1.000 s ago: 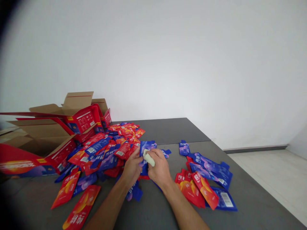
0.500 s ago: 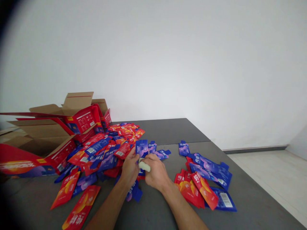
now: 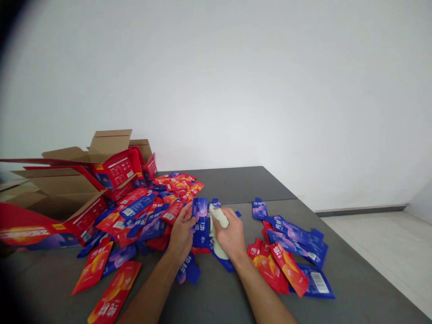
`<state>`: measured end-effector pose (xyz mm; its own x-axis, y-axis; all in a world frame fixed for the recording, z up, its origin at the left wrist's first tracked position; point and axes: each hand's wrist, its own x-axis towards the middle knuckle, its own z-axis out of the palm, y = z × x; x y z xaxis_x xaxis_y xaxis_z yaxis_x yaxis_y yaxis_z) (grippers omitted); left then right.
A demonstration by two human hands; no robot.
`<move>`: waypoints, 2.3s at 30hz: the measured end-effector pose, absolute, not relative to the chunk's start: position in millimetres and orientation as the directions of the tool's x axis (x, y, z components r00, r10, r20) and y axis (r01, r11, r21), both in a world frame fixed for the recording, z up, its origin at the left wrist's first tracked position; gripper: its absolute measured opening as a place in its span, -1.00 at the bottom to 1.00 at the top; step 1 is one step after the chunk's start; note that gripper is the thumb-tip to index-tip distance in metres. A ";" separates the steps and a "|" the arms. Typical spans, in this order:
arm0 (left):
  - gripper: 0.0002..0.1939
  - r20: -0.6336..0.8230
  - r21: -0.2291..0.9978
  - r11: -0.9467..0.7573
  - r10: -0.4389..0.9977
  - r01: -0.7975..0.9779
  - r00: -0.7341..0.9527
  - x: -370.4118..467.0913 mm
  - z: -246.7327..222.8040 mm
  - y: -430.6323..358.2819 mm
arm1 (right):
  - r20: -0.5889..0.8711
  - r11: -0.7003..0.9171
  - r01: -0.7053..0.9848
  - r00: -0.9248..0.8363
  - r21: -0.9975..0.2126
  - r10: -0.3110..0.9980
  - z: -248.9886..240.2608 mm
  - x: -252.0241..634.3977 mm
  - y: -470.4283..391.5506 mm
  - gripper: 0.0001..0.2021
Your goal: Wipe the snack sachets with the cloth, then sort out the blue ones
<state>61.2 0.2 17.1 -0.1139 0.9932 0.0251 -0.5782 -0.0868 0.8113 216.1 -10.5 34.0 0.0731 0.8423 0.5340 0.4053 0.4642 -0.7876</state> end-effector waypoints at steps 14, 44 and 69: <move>-0.57 -0.017 0.715 -0.039 0.997 -0.698 -0.073 68.2 13.1 -1.5 | 0.674 0.679 0.426 -0.192 -0.598 0.714 29.8 194.8 -23.4 -0.68; -0.52 -0.030 0.681 0.160 0.981 -0.715 0.191 56.7 31.1 -5.8 | 0.514 0.716 0.358 -0.514 -0.599 0.687 40.1 188.6 -38.4 -0.56; -0.63 0.561 0.323 -0.293 0.825 0.900 0.067 57.1 11.9 -2.7 | 0.312 0.193 0.844 -0.033 -0.500 0.950 36.2 213.6 -25.6 -0.74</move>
<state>57.1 -2.7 11.9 0.0675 0.8254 0.5605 0.8999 -0.2930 0.3231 213.6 -25.6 36.2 -0.0328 0.9497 0.3115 0.8443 0.1931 -0.4998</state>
